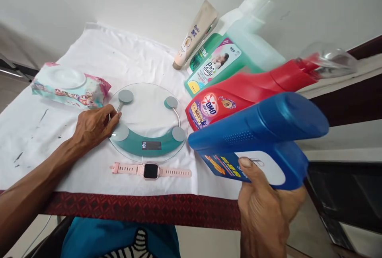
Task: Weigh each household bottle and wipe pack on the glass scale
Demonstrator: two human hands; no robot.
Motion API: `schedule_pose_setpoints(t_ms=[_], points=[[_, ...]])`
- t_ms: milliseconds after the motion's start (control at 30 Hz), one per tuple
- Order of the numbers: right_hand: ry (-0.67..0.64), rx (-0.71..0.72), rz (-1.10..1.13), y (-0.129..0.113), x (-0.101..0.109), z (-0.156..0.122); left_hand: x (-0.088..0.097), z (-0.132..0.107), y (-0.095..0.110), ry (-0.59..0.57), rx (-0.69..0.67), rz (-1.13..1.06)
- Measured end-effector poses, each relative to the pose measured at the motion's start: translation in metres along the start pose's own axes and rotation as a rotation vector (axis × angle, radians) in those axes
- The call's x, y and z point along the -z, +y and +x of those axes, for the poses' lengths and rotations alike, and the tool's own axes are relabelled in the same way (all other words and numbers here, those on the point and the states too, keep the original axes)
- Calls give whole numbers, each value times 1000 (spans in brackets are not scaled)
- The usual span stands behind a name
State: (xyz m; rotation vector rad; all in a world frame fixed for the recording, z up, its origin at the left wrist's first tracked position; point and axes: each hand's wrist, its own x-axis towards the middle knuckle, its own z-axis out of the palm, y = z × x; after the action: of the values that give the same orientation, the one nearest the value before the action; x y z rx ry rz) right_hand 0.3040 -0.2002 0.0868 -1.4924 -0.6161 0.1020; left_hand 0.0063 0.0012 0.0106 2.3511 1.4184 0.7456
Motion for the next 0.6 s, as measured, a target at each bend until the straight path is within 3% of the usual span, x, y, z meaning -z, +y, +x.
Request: schedule_pose_setpoints(t_ms=[100, 200, 400, 500, 600], points=[[50, -53, -31, 16, 6, -4, 2, -1, 5, 3, 26, 1], [59, -93, 2, 31, -1, -3, 4, -3, 8, -2, 27, -14], [66, -61, -25, 53, -13, 8, 2, -5, 3, 13, -17, 8], [13, -44, -134, 53, -3, 9, -1, -5, -3, 25, -46, 2], [-28, 86, -278, 35, 11, 2, -4, -6, -5, 31, -61, -16]])
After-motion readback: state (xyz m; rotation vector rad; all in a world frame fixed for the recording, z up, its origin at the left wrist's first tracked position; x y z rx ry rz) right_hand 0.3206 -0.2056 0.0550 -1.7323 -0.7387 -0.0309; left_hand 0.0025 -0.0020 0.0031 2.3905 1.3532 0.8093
